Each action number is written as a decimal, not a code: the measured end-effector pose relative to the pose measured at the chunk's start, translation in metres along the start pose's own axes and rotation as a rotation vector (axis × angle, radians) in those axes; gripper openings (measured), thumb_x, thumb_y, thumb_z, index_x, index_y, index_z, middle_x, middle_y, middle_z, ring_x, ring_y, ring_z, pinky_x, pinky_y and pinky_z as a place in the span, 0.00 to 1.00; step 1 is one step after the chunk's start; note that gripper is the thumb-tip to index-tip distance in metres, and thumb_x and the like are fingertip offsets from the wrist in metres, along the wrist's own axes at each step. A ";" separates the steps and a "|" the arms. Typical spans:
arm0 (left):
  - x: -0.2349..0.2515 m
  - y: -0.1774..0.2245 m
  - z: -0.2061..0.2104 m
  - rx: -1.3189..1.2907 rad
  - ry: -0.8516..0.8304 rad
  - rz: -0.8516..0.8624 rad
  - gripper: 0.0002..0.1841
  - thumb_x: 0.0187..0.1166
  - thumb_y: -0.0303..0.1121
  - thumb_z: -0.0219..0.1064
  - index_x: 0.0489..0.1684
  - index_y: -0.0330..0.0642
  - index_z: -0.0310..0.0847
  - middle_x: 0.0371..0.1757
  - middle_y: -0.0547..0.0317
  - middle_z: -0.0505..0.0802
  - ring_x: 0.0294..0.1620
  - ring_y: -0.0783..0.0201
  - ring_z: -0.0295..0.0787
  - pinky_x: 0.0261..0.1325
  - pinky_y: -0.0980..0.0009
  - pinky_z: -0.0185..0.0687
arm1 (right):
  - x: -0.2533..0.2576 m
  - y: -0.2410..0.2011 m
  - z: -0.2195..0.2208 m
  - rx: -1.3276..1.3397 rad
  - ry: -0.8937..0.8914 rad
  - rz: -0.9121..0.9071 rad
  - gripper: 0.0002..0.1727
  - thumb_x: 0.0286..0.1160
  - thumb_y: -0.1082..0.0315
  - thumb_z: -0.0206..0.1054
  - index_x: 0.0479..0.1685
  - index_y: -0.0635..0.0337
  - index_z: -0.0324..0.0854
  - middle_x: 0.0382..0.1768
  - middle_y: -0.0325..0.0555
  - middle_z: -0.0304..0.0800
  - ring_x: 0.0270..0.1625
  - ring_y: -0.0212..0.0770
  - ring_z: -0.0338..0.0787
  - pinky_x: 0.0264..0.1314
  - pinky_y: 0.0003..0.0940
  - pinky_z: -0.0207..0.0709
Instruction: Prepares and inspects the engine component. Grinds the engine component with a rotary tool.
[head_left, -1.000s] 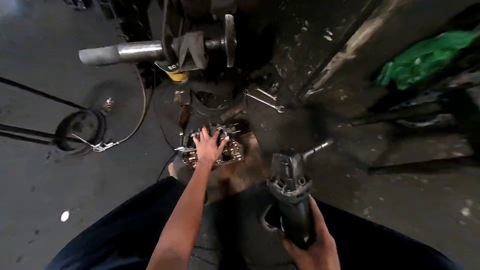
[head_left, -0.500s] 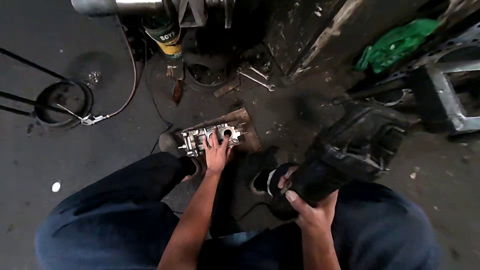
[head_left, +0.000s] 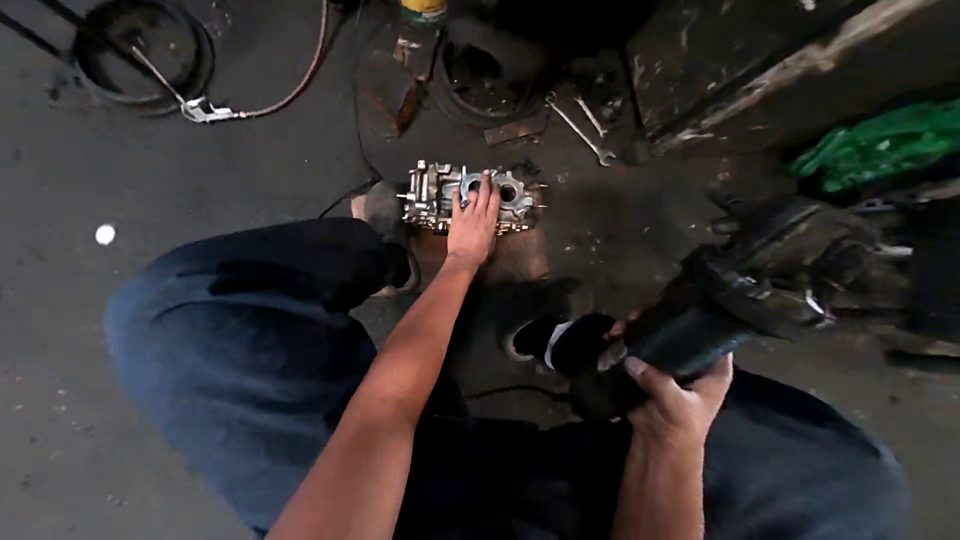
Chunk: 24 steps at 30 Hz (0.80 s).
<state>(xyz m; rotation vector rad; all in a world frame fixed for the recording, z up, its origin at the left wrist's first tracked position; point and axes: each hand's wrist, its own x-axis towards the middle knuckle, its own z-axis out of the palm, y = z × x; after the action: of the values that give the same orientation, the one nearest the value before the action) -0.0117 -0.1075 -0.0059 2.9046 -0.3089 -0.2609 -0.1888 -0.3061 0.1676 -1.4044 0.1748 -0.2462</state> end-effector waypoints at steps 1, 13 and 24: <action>-0.003 0.000 -0.001 -0.019 0.005 0.016 0.50 0.71 0.42 0.76 0.95 0.40 0.49 0.98 0.48 0.48 0.94 0.45 0.55 0.91 0.35 0.42 | -0.001 0.002 0.005 -0.024 0.019 0.021 0.50 0.45 0.65 0.87 0.74 0.55 0.60 0.49 0.46 0.92 0.46 0.48 0.95 0.49 0.46 0.94; 0.001 -0.071 -0.032 -0.481 0.131 -0.479 0.35 0.84 0.61 0.57 0.89 0.55 0.67 0.92 0.39 0.64 0.90 0.35 0.60 0.87 0.30 0.47 | 0.018 -0.016 0.056 -0.402 0.102 0.195 0.40 0.40 0.80 0.73 0.65 0.61 0.64 0.45 0.41 0.91 0.44 0.37 0.95 0.46 0.37 0.94; -0.005 -0.071 -0.029 -0.734 0.229 -0.680 0.38 0.74 0.50 0.71 0.88 0.50 0.68 0.90 0.43 0.68 0.92 0.40 0.58 0.90 0.32 0.42 | 0.056 -0.013 0.076 -0.953 -0.039 0.219 0.36 0.46 0.71 0.80 0.64 0.65 0.73 0.46 0.45 0.90 0.44 0.34 0.95 0.46 0.34 0.93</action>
<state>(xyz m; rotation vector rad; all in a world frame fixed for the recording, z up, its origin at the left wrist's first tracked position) 0.0027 -0.0335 0.0066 2.1696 0.6816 -0.1003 -0.1158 -0.2515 0.1941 -2.3102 0.4478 0.0720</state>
